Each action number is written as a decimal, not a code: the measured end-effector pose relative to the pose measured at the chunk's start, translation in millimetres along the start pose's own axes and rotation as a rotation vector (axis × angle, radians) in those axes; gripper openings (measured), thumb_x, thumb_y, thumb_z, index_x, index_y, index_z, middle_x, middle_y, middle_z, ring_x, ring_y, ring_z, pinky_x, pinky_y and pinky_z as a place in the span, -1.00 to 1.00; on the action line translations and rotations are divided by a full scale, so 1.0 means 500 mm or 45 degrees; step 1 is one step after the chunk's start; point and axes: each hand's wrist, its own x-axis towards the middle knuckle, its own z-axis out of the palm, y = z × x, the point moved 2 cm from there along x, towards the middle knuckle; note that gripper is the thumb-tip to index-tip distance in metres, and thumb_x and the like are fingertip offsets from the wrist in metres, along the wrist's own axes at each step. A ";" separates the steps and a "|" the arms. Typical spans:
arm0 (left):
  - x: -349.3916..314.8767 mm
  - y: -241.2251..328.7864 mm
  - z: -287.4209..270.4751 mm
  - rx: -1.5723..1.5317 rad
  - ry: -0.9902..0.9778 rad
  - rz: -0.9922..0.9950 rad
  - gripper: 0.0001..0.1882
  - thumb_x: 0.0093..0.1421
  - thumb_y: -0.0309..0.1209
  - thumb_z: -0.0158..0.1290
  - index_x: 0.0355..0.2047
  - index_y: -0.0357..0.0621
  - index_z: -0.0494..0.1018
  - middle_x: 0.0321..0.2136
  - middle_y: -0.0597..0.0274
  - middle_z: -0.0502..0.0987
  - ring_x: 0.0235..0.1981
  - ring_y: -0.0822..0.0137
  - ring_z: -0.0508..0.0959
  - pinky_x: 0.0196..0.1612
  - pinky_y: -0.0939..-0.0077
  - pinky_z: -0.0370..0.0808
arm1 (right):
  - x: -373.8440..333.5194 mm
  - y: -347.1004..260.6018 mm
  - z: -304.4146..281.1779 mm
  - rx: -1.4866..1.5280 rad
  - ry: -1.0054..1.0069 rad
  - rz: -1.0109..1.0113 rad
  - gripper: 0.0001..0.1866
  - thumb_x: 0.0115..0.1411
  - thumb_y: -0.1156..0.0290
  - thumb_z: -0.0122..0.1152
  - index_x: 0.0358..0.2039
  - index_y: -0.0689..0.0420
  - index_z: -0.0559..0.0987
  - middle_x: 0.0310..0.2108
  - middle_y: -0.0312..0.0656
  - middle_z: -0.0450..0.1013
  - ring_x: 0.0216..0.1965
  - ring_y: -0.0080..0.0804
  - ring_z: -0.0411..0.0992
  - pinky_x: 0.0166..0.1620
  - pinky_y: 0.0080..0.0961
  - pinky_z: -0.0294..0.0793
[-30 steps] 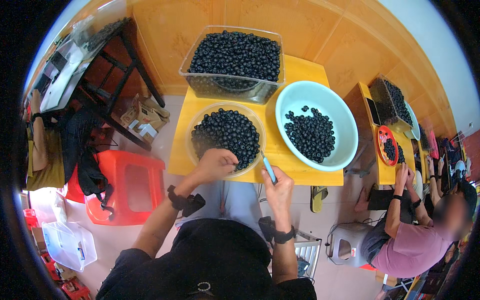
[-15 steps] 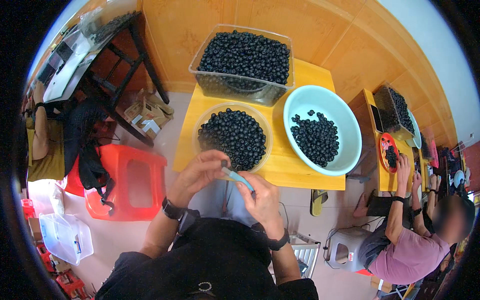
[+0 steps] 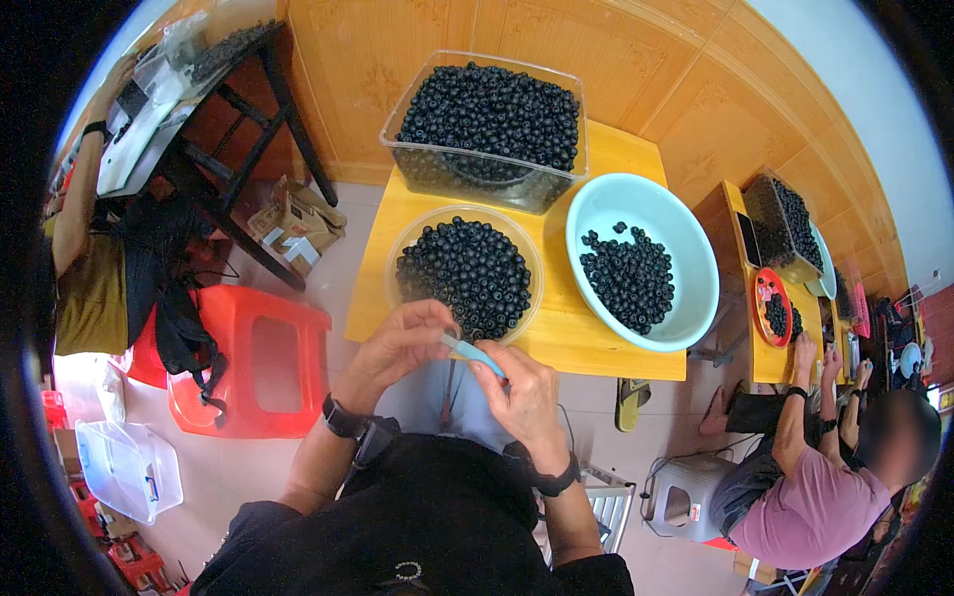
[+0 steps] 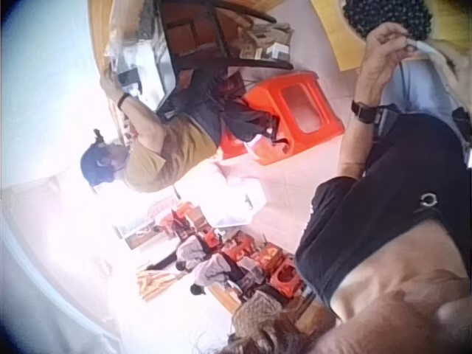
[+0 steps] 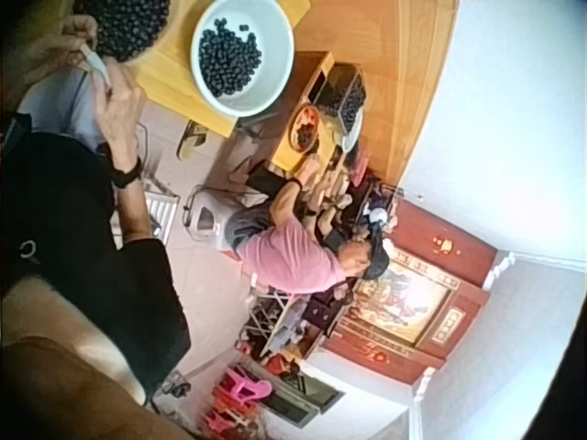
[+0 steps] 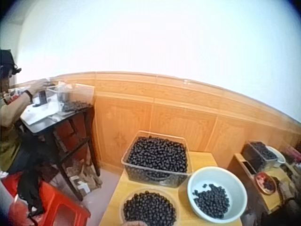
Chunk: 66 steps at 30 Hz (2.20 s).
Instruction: Sorting blueberries between containers while removing stems or damaged fruit using a small tool.
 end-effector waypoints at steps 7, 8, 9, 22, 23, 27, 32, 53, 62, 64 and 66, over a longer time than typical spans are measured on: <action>-0.002 -0.002 -0.009 0.025 0.005 -0.021 -0.86 0.10 -0.52 0.08 -0.31 -0.22 0.43 -0.43 0.24 0.53 -0.43 0.49 0.56 -0.30 0.65 0.53 | -0.002 -0.001 -0.001 0.012 -0.067 0.057 -0.81 0.08 0.44 0.15 -0.30 0.25 0.56 -0.53 -0.09 0.47 -0.58 -0.35 0.43 -0.49 -0.54 0.39; -0.002 -0.002 -0.010 0.020 -0.014 -0.022 -0.87 0.09 -0.52 0.09 -0.31 -0.23 0.44 -0.44 0.24 0.53 -0.44 0.48 0.56 -0.30 0.65 0.53 | -0.002 0.003 0.001 0.008 -0.037 0.015 -0.82 0.06 0.41 0.18 -0.32 0.20 0.56 -0.53 -0.10 0.48 -0.62 -0.32 0.43 -0.53 -0.50 0.39; -0.002 -0.001 -0.011 0.015 -0.032 -0.023 -0.87 0.09 -0.53 0.09 -0.32 -0.23 0.44 -0.44 0.23 0.53 -0.45 0.48 0.56 -0.31 0.64 0.53 | -0.001 0.006 0.003 0.003 -0.007 -0.026 -0.83 0.05 0.38 0.21 -0.33 0.14 0.57 -0.53 -0.12 0.49 -0.66 -0.30 0.43 -0.56 -0.47 0.39; -0.015 0.012 -0.030 -0.043 -0.048 -0.013 -0.93 0.07 -0.56 0.09 -0.40 -0.21 0.44 -0.41 0.19 0.53 -0.48 0.46 0.54 -0.35 0.63 0.51 | 0.009 0.052 0.032 -0.066 0.039 0.076 -0.80 0.10 0.30 0.15 -0.36 0.16 0.58 -0.58 -0.07 0.46 -0.62 -0.16 0.43 -0.52 -0.36 0.39; -0.019 0.013 -0.019 -0.030 -0.140 -0.047 -0.92 0.07 -0.56 0.09 -0.39 -0.21 0.44 -0.41 0.19 0.53 -0.48 0.46 0.54 -0.36 0.63 0.51 | 0.006 0.082 0.021 -0.117 0.063 0.174 -0.78 0.11 0.28 0.14 -0.36 0.16 0.58 -0.60 -0.04 0.45 -0.61 -0.12 0.43 -0.51 -0.33 0.38; -0.013 0.005 -0.024 -0.035 -0.099 -0.045 -0.91 0.07 -0.55 0.09 -0.38 -0.22 0.43 -0.40 0.19 0.52 -0.47 0.45 0.54 -0.36 0.61 0.52 | 0.004 0.093 0.004 0.028 0.111 0.231 -0.78 0.11 0.31 0.15 -0.34 0.20 0.57 -0.72 -0.13 0.36 -0.68 -0.35 0.36 -0.56 -0.47 0.31; -0.009 -0.002 -0.016 0.043 -0.040 -0.086 -0.88 0.06 -0.53 0.11 -0.37 -0.21 0.42 -0.40 0.23 0.52 -0.46 0.46 0.55 -0.34 0.61 0.54 | 0.007 0.024 0.011 0.612 -0.062 0.449 -0.77 0.00 0.50 0.26 -0.28 0.22 0.57 -0.68 -0.51 0.20 -0.62 -0.77 0.12 -0.54 -0.76 0.12; -0.003 0.000 0.020 0.192 -0.095 -0.234 -0.77 0.04 -0.61 0.07 -0.28 -0.18 0.32 -0.32 0.16 0.53 -0.39 0.44 0.53 -0.37 0.59 0.52 | 0.004 0.025 0.015 0.745 -0.132 0.428 -0.83 -0.06 0.52 0.31 -0.39 0.21 0.57 -0.58 -0.43 0.31 -0.52 -0.72 0.24 -0.46 -0.73 0.23; -0.132 0.239 0.284 0.353 -0.642 0.681 -0.87 0.06 -0.54 0.01 -0.40 -0.40 0.46 -0.32 -0.05 0.50 -0.36 0.18 0.53 -0.35 0.43 0.49 | 0.126 0.095 -0.180 0.008 0.716 0.272 -0.59 -0.05 0.55 0.30 -0.14 0.29 0.47 -0.40 -0.26 0.40 -0.49 -0.60 0.30 -0.42 -0.63 0.37; -0.186 0.247 0.274 0.357 -0.701 0.588 -0.89 0.05 -0.56 0.02 -0.41 -0.38 0.47 -0.33 -0.05 0.50 -0.37 0.19 0.52 -0.34 0.44 0.49 | 0.127 0.063 -0.184 0.156 0.740 0.254 -0.60 -0.04 0.52 0.30 -0.14 0.29 0.47 -0.42 -0.25 0.38 -0.47 -0.58 0.30 -0.40 -0.62 0.36; -0.215 0.264 0.258 0.344 -0.793 0.462 -0.90 0.05 -0.58 0.03 -0.42 -0.37 0.48 -0.34 -0.05 0.50 -0.38 0.19 0.52 -0.34 0.45 0.49 | 0.093 0.098 -0.166 -0.008 0.683 0.140 -0.67 -0.02 0.51 0.27 -0.19 0.30 0.48 -0.48 -0.25 0.35 -0.47 -0.52 0.28 -0.38 -0.59 0.32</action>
